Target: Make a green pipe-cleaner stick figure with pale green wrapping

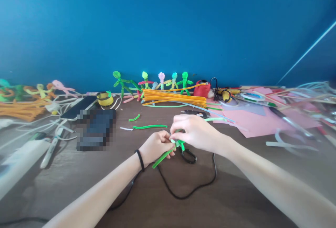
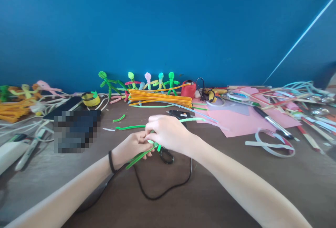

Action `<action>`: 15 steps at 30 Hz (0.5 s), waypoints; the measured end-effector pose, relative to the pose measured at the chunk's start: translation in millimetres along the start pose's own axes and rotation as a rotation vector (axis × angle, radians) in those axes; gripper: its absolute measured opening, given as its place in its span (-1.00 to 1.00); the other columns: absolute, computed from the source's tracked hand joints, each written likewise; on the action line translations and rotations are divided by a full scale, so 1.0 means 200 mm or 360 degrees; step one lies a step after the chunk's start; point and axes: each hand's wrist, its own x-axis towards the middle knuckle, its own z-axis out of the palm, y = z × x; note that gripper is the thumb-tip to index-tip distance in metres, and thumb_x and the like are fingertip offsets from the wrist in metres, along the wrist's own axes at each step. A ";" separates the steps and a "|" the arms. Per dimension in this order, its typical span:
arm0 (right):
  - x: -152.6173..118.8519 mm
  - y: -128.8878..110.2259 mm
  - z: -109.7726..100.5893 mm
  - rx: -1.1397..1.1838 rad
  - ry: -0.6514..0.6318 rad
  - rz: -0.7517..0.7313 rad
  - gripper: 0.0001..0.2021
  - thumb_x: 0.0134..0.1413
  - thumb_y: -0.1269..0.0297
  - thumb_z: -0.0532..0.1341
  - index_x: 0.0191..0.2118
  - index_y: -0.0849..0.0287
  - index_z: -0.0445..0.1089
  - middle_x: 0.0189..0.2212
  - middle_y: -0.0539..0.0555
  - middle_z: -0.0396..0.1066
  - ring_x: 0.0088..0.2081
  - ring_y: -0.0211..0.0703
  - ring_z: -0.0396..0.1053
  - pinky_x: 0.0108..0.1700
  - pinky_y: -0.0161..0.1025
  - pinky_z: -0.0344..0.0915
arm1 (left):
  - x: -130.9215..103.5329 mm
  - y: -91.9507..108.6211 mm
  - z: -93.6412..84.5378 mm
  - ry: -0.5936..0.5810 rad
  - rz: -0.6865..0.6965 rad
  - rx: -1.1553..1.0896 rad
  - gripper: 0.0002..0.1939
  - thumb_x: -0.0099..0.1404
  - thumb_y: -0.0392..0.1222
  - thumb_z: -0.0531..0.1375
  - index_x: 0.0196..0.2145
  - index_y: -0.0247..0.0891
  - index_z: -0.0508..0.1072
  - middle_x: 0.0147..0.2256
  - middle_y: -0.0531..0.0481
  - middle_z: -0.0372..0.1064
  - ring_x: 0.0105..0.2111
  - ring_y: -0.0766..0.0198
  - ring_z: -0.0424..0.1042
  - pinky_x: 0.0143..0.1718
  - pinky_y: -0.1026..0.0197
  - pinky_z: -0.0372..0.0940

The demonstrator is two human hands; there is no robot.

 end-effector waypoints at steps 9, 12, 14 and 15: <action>-0.01 -0.06 0.01 -0.0090 0.0160 0.0032 -0.85 0.04 0.37 0.14 -0.49 0.24 0.39 -0.52 0.02 0.30 -0.48 -0.31 0.23 -0.42 -0.35 0.05 | 0.00 0.02 -0.02 0.0104 0.0212 0.0024 -0.86 0.03 -0.26 0.14 -0.63 -0.32 0.32 -0.67 0.05 0.32 -0.72 0.41 0.30 -0.73 0.40 0.18; -0.02 -0.06 0.01 0.0000 0.0260 0.0056 -0.85 0.04 0.35 0.14 -0.47 0.22 0.40 -0.49 0.03 0.36 -0.43 -0.28 0.27 -0.39 -0.35 0.08 | 0.00 0.04 -0.03 0.0305 0.0286 -0.0055 -0.86 0.06 -0.23 0.12 -0.60 -0.30 0.29 -0.71 0.10 0.27 -0.76 0.42 0.25 -0.75 0.40 0.15; -0.02 -0.06 0.02 0.0068 0.0282 0.0045 -0.86 0.04 0.34 0.14 -0.46 0.21 0.41 -0.48 0.03 0.38 -0.42 -0.27 0.29 -0.38 -0.36 0.09 | 0.00 0.05 -0.03 0.0400 0.0339 -0.0092 -0.85 0.08 -0.20 0.11 -0.58 -0.30 0.27 -0.74 0.12 0.24 -0.78 0.44 0.21 -0.76 0.41 0.12; -0.02 -0.06 0.02 0.0099 0.0278 0.0035 -0.86 0.04 0.35 0.14 -0.46 0.21 0.41 -0.49 0.03 0.39 -0.43 -0.27 0.29 -0.38 -0.36 0.09 | 0.00 0.05 -0.04 0.0435 0.0363 -0.0115 -0.85 0.09 -0.20 0.11 -0.57 -0.30 0.27 -0.74 0.13 0.23 -0.79 0.45 0.20 -0.76 0.41 0.10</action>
